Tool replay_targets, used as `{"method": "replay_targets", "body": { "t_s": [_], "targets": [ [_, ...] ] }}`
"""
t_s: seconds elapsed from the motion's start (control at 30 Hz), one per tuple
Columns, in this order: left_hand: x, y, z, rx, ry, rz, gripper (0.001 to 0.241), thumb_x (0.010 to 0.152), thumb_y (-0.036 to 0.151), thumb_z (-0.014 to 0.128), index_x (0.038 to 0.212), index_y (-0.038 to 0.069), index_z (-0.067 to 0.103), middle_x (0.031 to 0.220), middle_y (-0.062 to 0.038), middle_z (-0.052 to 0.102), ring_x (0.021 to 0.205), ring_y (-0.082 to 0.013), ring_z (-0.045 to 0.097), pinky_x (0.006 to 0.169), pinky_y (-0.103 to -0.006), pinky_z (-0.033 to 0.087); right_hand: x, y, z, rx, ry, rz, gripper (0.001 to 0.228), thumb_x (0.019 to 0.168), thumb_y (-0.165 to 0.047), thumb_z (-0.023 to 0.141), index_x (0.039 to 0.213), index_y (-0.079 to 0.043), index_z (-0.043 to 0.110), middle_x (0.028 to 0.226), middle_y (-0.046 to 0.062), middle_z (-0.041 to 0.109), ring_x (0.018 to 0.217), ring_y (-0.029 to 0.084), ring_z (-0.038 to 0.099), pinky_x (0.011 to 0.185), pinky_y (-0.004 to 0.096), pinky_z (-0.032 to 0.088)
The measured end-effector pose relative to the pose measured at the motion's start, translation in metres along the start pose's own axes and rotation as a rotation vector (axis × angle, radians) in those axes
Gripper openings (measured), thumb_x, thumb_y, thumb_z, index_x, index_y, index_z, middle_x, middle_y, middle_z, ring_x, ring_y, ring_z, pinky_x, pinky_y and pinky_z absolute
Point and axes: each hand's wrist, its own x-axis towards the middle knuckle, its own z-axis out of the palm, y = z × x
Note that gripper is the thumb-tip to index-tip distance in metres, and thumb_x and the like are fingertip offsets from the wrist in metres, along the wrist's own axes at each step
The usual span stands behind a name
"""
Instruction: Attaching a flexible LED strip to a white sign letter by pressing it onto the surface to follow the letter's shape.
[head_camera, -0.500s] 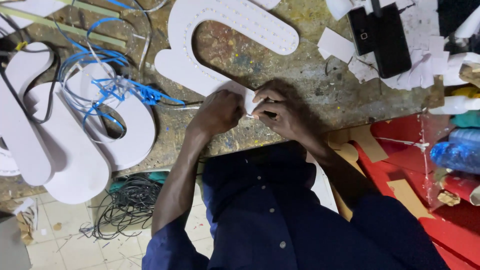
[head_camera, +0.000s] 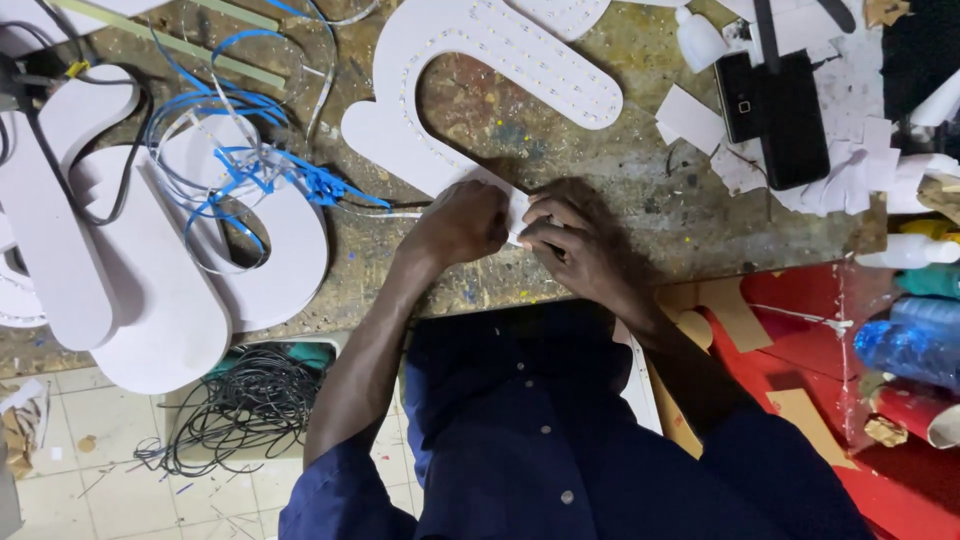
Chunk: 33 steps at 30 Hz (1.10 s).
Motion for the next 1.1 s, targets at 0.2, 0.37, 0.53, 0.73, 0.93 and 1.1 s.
{"method": "replay_targets", "body": {
  "t_s": [0.2, 0.37, 0.53, 0.73, 0.93, 1.1],
  "targets": [
    [0.004, 0.001, -0.002, -0.03, 0.001, -0.013, 0.031, 0.095, 0.038, 0.073, 0.11, 0.011, 0.079, 0.114, -0.023, 0.082, 0.121, -0.0465, 0.078, 0.1, -0.0543, 0.062, 0.053, -0.058, -0.06, -0.148, -0.112, -0.056, 0.004, 0.103, -0.007, 0.078, 0.101, -0.01, 0.08, 0.122, 0.009, 0.076, 0.128, 0.038, 0.073, 0.104, 0.055, 0.057],
    [0.004, 0.002, 0.004, -0.064, 0.035, -0.041, 0.023, 0.095, 0.028, 0.072, 0.103, 0.011, 0.083, 0.106, -0.022, 0.084, 0.112, -0.0453, 0.082, 0.091, -0.0521, 0.064, 0.045, -0.06, -0.059, -0.194, -0.142, -0.061, 0.012, 0.098, 0.002, 0.072, 0.1, -0.007, 0.08, 0.121, 0.013, 0.073, 0.125, 0.04, 0.072, 0.098, 0.057, 0.057],
    [0.003, 0.006, -0.003, -0.096, 0.066, -0.072, 0.028, 0.097, 0.029, 0.072, 0.111, 0.007, 0.083, 0.116, -0.028, 0.082, 0.118, -0.051, 0.079, 0.095, -0.0582, 0.064, 0.061, -0.063, -0.042, -0.21, -0.06, -0.031, 0.018, 0.1, -0.027, 0.083, 0.096, -0.013, 0.073, 0.138, 0.011, 0.07, 0.111, 0.037, 0.072, 0.088, 0.055, 0.057],
    [0.003, 0.018, 0.001, 0.032, 0.082, -0.1, 0.034, 0.096, 0.035, 0.078, 0.118, 0.01, 0.083, 0.123, -0.024, 0.083, 0.122, -0.0474, 0.08, 0.099, -0.0578, 0.065, 0.044, -0.042, -0.021, -0.321, 0.054, -0.076, 0.026, 0.097, -0.026, 0.088, 0.089, -0.01, 0.069, 0.147, 0.016, 0.072, 0.114, 0.042, 0.075, 0.092, 0.055, 0.06],
    [0.001, 0.035, 0.03, 0.242, 0.223, -0.146, 0.035, 0.096, 0.041, 0.078, 0.12, 0.015, 0.084, 0.111, -0.015, 0.085, 0.112, -0.0403, 0.084, 0.093, -0.0569, 0.067, 0.043, -0.034, -0.043, -0.184, -0.055, -0.16, 0.024, 0.092, -0.021, 0.089, 0.091, -0.011, 0.068, 0.136, 0.018, 0.077, 0.115, 0.044, 0.078, 0.091, 0.054, 0.062],
    [-0.035, 0.065, 0.006, -0.032, 0.119, -0.134, 0.038, 0.102, 0.039, 0.073, 0.126, 0.011, 0.084, 0.121, -0.021, 0.085, 0.126, -0.045, 0.079, 0.106, -0.0639, 0.062, 0.057, -0.052, -0.082, -0.021, -0.203, -0.101, 0.023, 0.094, -0.008, 0.088, 0.109, -0.003, 0.071, 0.141, 0.026, 0.076, 0.132, 0.049, 0.072, 0.103, 0.063, 0.061]
  ]
}}
